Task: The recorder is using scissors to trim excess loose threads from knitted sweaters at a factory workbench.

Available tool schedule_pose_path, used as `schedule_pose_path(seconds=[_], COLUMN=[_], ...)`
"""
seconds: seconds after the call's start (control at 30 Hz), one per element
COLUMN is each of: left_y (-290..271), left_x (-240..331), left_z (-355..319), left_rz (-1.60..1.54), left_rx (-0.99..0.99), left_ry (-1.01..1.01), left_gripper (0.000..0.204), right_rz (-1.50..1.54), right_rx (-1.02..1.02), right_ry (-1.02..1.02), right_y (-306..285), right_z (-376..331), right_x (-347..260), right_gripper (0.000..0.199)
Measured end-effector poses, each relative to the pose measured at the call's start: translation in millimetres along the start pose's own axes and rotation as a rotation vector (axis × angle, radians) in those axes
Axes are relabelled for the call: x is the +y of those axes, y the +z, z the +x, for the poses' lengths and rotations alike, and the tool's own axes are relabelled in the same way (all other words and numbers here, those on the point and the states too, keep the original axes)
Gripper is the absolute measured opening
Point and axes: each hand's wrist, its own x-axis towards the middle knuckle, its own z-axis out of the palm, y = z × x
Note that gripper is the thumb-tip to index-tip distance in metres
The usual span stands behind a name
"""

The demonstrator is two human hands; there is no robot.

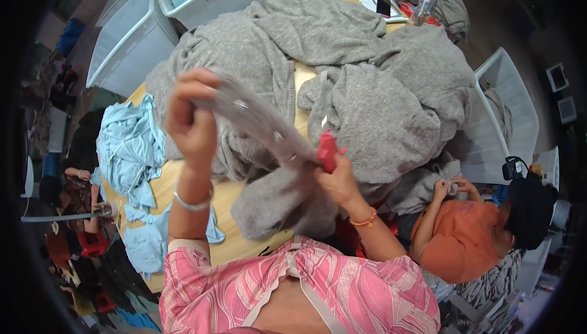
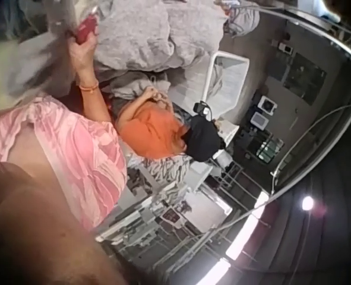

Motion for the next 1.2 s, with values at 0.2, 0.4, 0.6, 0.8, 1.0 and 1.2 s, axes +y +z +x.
schedule_pose_path(seconds=[0.2, 0.4, 0.6, 0.8, 1.0, 1.2], left_y=[-104.2, -95.7, -67.0, -60.1, -86.1, -105.6], left_x=[-146.1, -201.6, -164.9, -167.6, -207.8, -224.7], left_z=[-60.1, -156.7, -156.6, -168.6, -161.6, -154.7], left_rz=[-0.399, -0.123, 0.088, -0.156, -0.314, -0.314], left_rx=[0.261, 0.577, 0.798, 0.988, 0.759, 0.616], left_ry=[-0.708, -0.941, -0.695, -0.951, -0.931, -1.003], left_gripper=[0.02, 0.059, 0.077, 0.067, 0.02, 0.013], right_rz=[-0.402, -1.076, -1.125, -0.503, -0.84, -0.898], right_rx=[-0.159, -0.235, 0.018, 0.025, -0.214, -0.392], right_ry=[0.049, 0.075, -0.072, -0.003, -0.221, -0.049], right_y=[12.4, 22.7, -3.6, 12.0, 28.4, 67.1], right_z=[-15.9, -27.4, -26.1, -17.7, 3.1, 37.5], right_x=[-11.9, 52.1, 36.6, 35.8, 32.3, -5.8], right_gripper=[0.015, 0.014, 0.029, 0.036, 0.031, 0.026])
